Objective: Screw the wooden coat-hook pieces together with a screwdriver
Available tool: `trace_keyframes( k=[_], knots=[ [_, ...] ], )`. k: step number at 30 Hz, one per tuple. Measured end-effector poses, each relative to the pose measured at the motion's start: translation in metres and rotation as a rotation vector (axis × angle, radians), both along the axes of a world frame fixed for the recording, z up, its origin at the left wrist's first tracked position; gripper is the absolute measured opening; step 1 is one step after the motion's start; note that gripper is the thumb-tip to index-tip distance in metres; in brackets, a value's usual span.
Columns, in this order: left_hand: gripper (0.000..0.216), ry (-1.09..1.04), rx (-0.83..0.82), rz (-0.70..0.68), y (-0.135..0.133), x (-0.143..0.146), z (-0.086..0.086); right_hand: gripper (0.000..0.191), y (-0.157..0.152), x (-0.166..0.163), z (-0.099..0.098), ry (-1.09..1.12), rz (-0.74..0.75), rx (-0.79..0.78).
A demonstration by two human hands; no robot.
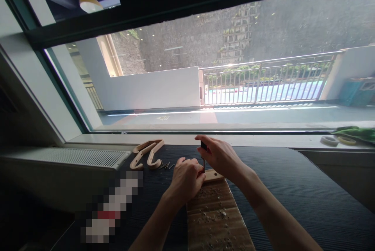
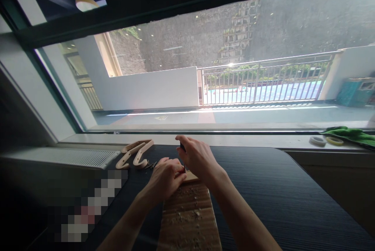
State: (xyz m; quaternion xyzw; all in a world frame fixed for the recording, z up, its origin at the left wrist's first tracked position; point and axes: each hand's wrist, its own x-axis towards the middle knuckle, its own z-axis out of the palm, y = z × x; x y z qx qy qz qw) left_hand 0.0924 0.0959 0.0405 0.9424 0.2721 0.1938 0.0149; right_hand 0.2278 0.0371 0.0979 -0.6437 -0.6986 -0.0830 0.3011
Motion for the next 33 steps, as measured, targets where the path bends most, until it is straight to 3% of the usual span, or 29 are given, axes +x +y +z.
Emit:
trace_keyframes(
  k=[8,19,25,33],
  knots=[
    [0.017,-0.005,-0.039,-0.003,-0.0001,0.0005,0.0019,0.042,-0.0045,-0.0064,0.0037,0.017,0.086,-0.016],
    [0.018,0.007,-0.014,0.023,-0.0042,0.0013,0.0048,0.033,-0.003,-0.0044,0.0043,-0.007,0.013,-0.022],
    [0.016,-0.002,-0.032,0.011,-0.0021,0.0011,0.0029,0.043,-0.0054,-0.0069,0.0038,-0.009,0.104,-0.031],
    [0.017,0.039,-0.005,0.032,-0.0035,0.0014,0.0057,0.034,-0.0014,-0.0029,0.0035,-0.033,0.006,-0.028]
  ],
)
